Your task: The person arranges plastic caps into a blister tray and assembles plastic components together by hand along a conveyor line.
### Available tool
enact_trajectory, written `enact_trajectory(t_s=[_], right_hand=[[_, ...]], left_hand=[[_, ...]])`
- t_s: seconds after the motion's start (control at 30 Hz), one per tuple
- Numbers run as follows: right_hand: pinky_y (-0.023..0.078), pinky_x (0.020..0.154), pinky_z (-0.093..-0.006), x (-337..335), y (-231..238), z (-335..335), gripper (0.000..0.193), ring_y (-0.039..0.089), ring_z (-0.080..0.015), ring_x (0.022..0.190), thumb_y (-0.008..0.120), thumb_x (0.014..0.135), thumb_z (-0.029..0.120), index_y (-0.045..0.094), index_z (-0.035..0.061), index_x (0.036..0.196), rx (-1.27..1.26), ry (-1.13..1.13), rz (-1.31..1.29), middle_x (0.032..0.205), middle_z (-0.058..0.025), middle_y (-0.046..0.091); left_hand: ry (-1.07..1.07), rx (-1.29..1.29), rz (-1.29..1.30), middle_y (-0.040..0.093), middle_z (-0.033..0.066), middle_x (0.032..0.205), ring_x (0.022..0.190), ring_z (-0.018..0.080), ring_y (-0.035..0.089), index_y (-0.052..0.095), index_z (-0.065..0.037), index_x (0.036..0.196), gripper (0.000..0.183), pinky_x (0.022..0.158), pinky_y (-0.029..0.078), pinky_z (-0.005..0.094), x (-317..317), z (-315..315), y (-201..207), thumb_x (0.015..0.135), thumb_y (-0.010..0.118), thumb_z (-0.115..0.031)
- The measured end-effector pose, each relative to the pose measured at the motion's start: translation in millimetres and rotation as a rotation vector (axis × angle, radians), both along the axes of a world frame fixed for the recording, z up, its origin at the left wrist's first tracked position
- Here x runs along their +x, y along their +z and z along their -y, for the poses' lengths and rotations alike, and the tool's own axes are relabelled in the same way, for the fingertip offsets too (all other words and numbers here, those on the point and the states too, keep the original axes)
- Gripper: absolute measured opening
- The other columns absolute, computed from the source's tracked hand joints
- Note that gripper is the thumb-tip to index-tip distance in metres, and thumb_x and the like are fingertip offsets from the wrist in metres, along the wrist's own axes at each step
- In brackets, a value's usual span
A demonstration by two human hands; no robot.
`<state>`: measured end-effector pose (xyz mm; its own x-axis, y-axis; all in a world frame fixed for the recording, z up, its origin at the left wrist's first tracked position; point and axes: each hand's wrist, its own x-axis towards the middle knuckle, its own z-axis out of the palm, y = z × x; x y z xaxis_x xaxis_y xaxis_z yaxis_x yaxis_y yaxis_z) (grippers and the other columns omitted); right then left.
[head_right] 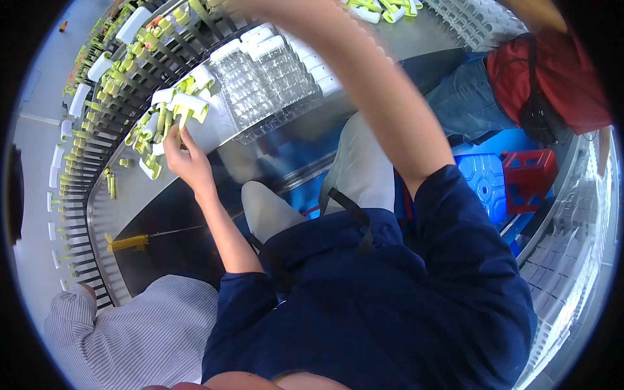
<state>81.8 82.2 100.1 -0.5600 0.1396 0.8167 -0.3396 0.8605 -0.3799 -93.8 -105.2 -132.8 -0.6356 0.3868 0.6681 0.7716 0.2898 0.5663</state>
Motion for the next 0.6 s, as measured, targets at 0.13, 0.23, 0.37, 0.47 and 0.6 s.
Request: enact_trajectory(t_s=[0.13, 0.23, 0.37, 0.47, 0.6], right_hand=[[0.045, 0.100, -0.0385, -88, -128, 12, 0.062, 0.060, -0.0295, 0.116, 0.036, 0.103, 0.055, 0.066, 0.0045, 0.122, -0.518, 0.153, 0.241, 0.124, -0.0187, 0.063], [0.036, 0.111, -0.0388, -95, -136, 32, 0.067, 0.046, -0.0299, 0.135, 0.024, 0.105, 0.056, 0.055, 0.0068, 0.137, -0.790, 0.479, 0.400, 0.144, -0.0171, 0.051], [0.044, 0.103, -0.0402, -82, -128, 42, 0.067, 0.048, -0.0243, 0.134, 0.024, 0.105, 0.054, 0.053, 0.0024, 0.138, -1.061, 0.663, 0.358, 0.144, -0.0132, 0.051], [0.057, 0.083, -0.0361, -80, -131, 34, 0.069, 0.059, -0.0297, 0.120, 0.024, 0.105, 0.055, 0.053, 0.0007, 0.136, -1.133, 0.737, 0.400, 0.138, -0.0170, 0.054], [0.053, 0.091, -0.0398, -80, -154, 15, 0.074, 0.062, -0.0273, 0.111, 0.031, 0.101, 0.061, 0.057, -0.0010, 0.131, -1.127, 0.443, 0.388, 0.130, -0.0157, 0.060]], left_hand=[[-0.255, 0.078, -0.032, 0.066, 0.0127, 0.096, 0.079, 0.0198, 0.060, 0.063, 0.004, 0.106, 0.013, 0.073, 0.047, 0.0307, 31, 4, 48, 0.094, 0.060, -0.002], [-0.359, 0.098, 0.194, 0.064, 0.0103, 0.103, 0.091, 0.0125, 0.059, 0.059, 0.005, 0.109, 0.013, 0.081, 0.048, 0.0251, 48, 8, 52, 0.098, 0.056, -0.001], [-0.424, 0.180, 0.249, 0.061, 0.0085, 0.104, 0.094, 0.0097, 0.057, 0.055, 0.007, 0.112, 0.015, 0.082, 0.047, 0.0219, 61, 6, 38, 0.099, 0.055, -0.002], [-0.374, 0.222, 0.283, 0.067, 0.0143, 0.101, 0.084, 0.0146, 0.062, 0.060, 0.004, 0.105, 0.011, 0.073, 0.051, 0.0257, 62, -2, 41, 0.096, 0.060, -0.003], [-0.379, 0.069, 0.227, 0.068, 0.0117, 0.097, 0.081, 0.0142, 0.064, 0.063, 0.002, 0.100, 0.008, 0.071, 0.050, 0.0262, 48, -11, 33, 0.094, 0.062, -0.002]])
